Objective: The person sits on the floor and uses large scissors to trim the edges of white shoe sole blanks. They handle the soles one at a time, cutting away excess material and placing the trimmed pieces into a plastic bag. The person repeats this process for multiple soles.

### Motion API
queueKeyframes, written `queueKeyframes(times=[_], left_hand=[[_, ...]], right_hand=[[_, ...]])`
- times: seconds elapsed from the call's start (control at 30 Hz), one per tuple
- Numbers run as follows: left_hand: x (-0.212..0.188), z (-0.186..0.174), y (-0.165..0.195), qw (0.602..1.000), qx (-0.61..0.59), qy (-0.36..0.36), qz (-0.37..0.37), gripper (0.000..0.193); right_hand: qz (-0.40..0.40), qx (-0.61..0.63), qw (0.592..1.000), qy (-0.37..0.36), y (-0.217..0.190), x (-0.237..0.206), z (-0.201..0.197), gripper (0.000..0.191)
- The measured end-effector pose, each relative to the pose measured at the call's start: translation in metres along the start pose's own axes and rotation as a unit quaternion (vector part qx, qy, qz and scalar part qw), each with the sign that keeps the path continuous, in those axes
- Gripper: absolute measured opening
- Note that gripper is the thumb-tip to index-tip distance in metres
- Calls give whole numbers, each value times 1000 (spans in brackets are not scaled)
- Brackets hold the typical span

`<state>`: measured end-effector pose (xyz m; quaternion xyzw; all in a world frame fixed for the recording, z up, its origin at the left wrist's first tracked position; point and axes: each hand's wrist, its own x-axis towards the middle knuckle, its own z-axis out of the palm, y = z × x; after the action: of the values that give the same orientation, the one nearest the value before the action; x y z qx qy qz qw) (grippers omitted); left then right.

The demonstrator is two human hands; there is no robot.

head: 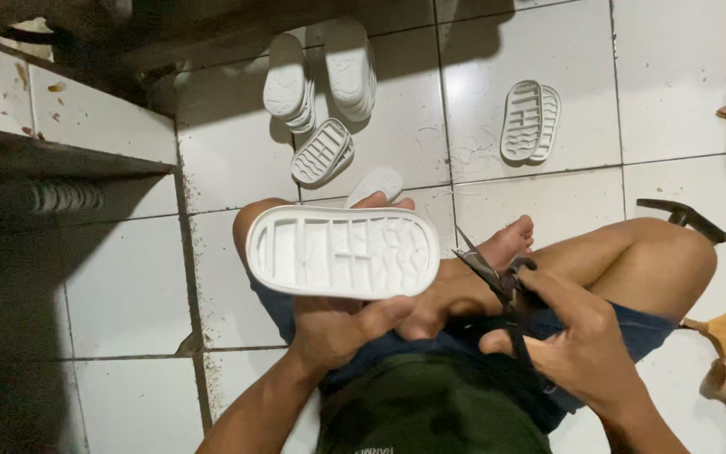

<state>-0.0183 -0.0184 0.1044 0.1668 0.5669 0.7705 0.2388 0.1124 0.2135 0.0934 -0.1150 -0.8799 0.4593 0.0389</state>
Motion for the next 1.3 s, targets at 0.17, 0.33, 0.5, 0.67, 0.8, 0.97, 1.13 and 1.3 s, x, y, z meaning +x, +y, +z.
queueKeyframes(times=[0.17,0.33,0.5,0.67,0.8,0.97,1.13,1.3], left_hand=[[-3,7,9,997,32,-74,-12,93],[-3,8,16,997,-13,-53,-53,97],[2,1,22,994,-82,-31,-70,97],[6,-7,26,987,-62,-57,-140,92],[6,-6,21,978,-47,-108,-175,86],[9,-3,25,978,-15,-132,-163,83],[13,-8,47,967,120,-176,-139,73],[15,-30,49,946,151,-267,-107,62]], right_hand=[[-63,-58,995,47,-10,1,2,76],[-41,-99,994,38,-14,2,0,65],[-4,-154,988,-15,-9,0,-15,62],[40,-207,975,-76,-8,3,-22,57],[1,-164,985,-47,-18,9,-18,52],[-50,-116,992,8,-35,17,-8,30],[-87,-100,990,44,-47,21,0,29],[-129,-113,982,76,-53,25,11,31]])
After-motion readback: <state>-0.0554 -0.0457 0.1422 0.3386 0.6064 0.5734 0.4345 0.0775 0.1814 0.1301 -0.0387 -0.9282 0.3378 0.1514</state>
